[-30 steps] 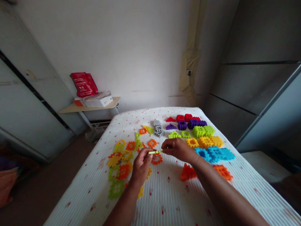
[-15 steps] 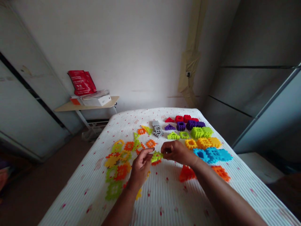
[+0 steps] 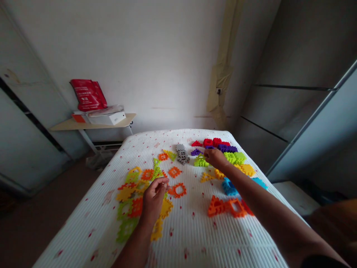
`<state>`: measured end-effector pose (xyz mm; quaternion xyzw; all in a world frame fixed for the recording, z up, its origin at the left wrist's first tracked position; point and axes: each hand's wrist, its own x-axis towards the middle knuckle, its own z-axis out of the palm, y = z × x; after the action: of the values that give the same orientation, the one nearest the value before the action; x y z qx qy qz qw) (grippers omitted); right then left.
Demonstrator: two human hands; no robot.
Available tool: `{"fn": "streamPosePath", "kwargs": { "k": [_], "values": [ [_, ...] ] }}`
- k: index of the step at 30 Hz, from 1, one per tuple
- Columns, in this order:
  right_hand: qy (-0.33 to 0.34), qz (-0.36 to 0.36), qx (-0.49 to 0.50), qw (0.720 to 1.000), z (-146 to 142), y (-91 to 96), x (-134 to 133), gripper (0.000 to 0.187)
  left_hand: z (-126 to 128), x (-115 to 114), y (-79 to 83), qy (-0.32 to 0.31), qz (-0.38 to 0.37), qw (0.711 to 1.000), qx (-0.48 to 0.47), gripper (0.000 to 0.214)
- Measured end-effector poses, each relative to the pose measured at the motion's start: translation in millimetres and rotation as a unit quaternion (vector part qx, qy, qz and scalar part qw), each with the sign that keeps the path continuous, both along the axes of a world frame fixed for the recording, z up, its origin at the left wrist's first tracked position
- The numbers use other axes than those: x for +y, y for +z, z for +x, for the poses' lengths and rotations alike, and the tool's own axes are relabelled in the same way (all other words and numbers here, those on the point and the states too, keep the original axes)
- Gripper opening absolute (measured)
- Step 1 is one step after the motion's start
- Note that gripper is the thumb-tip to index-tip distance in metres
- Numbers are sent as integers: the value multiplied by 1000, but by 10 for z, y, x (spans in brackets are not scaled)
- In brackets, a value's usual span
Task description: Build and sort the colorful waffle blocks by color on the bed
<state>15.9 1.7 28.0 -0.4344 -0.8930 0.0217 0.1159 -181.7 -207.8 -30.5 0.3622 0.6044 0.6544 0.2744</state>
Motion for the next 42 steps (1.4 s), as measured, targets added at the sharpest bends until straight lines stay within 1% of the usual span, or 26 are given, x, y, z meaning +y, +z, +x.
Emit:
{"fn": "streamPosePath", "kwargs": {
  "k": [4, 14, 21, 25, 28, 31, 33, 35, 37, 39, 40, 42],
  "values": [
    [2, -5, -20, 1000, -38, -114, 24, 20, -7, 1, -13, -5, -2, 1000, 4, 28],
    [4, 1, -36, 999, -8, -227, 62, 17, -6, 9, -27, -7, -10, 1000, -1, 31],
    [2, 10, -40, 999, -13, -266, 62, 20, -9, 7, -35, -12, -13, 1000, 7, 30],
    [0, 13, -45, 999, -18, -239, 39, 20, -15, 13, -61, -14, -12, 1000, 4, 29],
    [-2, 14, -46, 999, -7, -146, -1, 21, -24, 14, -78, -13, -7, 1000, 4, 28],
    [-2, 18, -40, 999, 17, 17, -84, 21, -74, 5, -66, -4, -4, 1000, 20, 27],
    [1, 21, -29, 999, 42, 148, -176, 19, -154, -6, -46, 20, -4, 999, 38, 26],
    [9, 26, -6, 1000, 75, 281, -300, 15, -274, -22, -29, 72, -7, 994, 79, 24],
    [22, 32, 31, 999, 116, 407, -446, 12, -415, -40, -26, 133, -22, 980, 144, 22],
    [31, 33, 73, 996, 162, 518, -599, 10, -540, -57, -32, 172, -68, 958, 221, 23],
    [33, 31, 92, 995, 186, 565, -671, 10, -586, -63, -36, 171, -103, 945, 260, 24],
    [35, 27, 126, 991, 235, 640, -796, 10, -628, -72, -39, 140, -172, 921, 321, 23]
  ]
}}
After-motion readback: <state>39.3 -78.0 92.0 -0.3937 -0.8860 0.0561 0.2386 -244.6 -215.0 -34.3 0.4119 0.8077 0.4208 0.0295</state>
